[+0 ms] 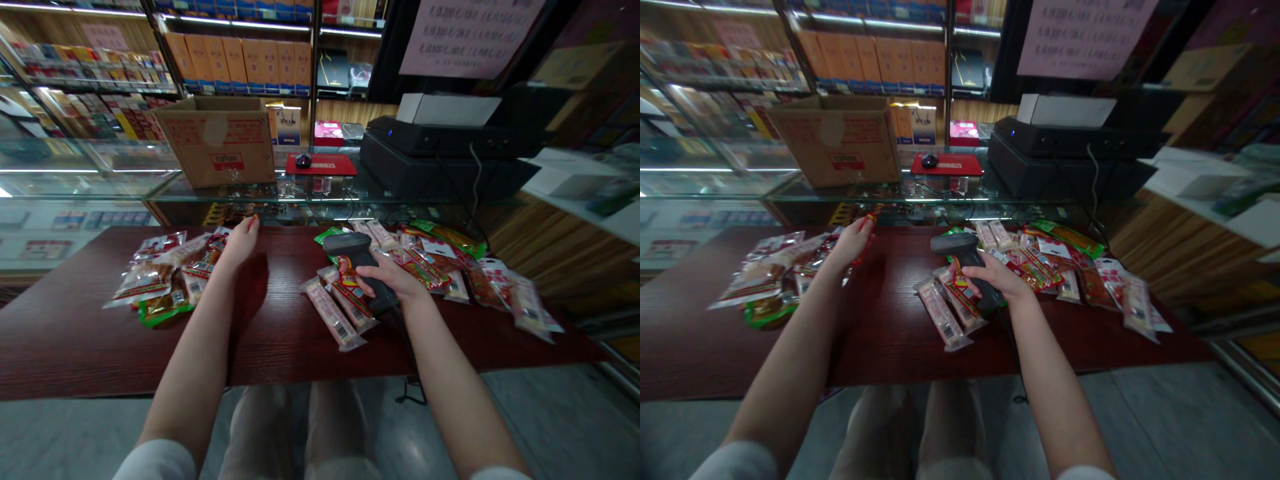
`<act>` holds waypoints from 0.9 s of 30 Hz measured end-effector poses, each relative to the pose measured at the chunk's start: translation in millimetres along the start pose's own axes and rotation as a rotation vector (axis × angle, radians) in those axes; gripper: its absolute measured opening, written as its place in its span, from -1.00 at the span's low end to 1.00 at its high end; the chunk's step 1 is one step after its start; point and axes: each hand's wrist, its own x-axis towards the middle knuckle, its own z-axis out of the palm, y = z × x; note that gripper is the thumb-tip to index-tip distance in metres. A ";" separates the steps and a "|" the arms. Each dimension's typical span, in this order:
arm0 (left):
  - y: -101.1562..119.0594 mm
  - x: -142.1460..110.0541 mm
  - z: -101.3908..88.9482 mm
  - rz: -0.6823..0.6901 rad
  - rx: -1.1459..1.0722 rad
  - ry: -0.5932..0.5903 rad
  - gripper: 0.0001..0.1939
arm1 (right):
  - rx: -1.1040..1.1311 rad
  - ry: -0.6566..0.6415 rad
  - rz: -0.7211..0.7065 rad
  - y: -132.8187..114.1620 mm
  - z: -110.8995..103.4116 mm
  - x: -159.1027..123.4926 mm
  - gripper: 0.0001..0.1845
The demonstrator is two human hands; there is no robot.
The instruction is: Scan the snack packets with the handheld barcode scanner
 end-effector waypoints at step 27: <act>11.5 -49.4 104.1 0.351 0.301 -0.493 -0.51 | 0.015 0.453 0.051 -10.6 -41.3 -22.5 -0.54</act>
